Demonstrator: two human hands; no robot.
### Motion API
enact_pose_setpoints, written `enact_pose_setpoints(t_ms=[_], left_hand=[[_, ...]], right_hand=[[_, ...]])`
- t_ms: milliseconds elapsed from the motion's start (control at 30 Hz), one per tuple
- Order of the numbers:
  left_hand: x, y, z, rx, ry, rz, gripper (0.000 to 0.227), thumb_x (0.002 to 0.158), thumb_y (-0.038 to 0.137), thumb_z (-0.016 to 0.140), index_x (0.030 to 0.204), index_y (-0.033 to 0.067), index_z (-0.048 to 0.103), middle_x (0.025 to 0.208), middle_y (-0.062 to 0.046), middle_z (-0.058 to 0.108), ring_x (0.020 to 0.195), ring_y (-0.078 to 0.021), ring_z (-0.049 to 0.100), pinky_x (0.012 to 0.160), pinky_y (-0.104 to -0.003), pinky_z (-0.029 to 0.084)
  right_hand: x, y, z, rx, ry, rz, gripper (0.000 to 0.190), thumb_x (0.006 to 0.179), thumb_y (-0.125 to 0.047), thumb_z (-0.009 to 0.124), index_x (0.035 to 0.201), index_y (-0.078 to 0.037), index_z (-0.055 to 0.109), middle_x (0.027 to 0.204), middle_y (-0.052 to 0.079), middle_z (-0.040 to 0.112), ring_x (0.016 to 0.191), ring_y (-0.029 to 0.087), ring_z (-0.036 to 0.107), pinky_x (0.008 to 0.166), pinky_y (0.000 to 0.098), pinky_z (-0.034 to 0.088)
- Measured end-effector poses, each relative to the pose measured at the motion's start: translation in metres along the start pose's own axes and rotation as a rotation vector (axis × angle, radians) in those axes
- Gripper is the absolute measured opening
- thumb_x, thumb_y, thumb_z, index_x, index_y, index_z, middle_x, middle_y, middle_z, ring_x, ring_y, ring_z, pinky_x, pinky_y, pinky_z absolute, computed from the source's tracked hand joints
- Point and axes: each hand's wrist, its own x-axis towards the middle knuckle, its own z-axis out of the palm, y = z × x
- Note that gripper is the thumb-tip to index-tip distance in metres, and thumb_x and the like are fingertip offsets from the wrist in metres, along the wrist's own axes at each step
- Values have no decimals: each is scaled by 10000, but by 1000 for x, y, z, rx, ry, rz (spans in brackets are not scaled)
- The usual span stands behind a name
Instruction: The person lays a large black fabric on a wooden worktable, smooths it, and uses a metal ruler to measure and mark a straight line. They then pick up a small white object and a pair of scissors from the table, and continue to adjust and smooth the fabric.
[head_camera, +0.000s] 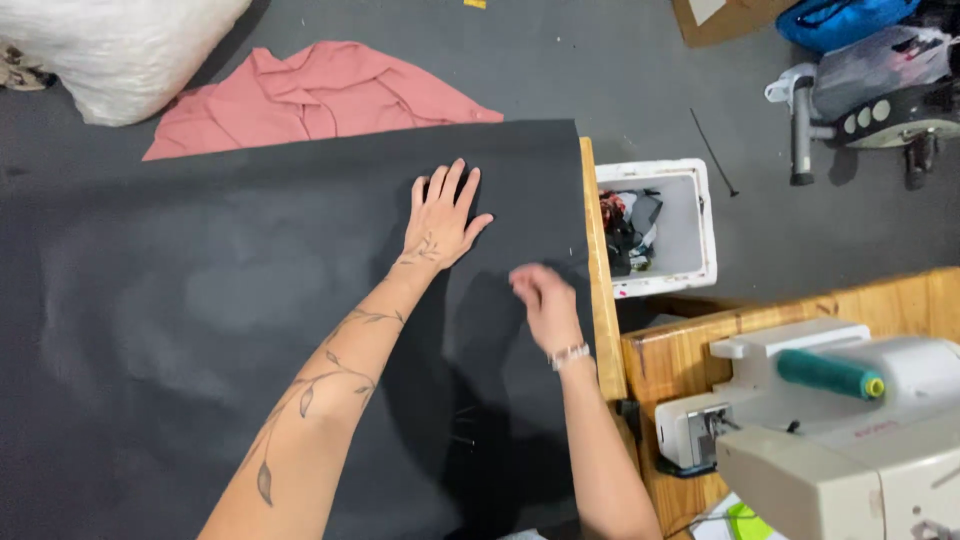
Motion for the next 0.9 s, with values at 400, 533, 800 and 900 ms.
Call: enact_pose_setpoints(t_ms=[400,533,800,900], left_hand=[[4,7,-14,-43,21,-41,714,986,535,493,1516,65,403,1545,-165,393,1439,-296,340,1166,-549,222],[5,6,-11,-35,30,-45,735,960,543,512,1508,65,412,1529,-149,418,1428,-283,357,1163,-543,231],[14,6,-2,-125,215,-124,516,903,385,574,1343,117,594,1307,-60,582,1282,-220,492,1067,-468,342],[14,1,2,-167,279,-131,427,892,308,583,1270,116,638,1296,-45,604,1269,-209,525,1059,-433,371]], right_hand=[[199,29,28,-420,79,-103,43,972,-181,631,996,-207,655,948,21,588,962,265,682,862,386,571],[199,24,19,-451,-19,-98,32,964,-186,644,995,-177,643,940,65,621,953,294,687,858,407,569],[219,26,21,-393,-143,-72,60,917,-262,682,970,-234,684,870,-7,652,930,257,707,832,422,583],[225,17,19,-305,-167,22,65,923,-188,678,970,-191,723,917,48,689,995,306,702,879,438,572]])
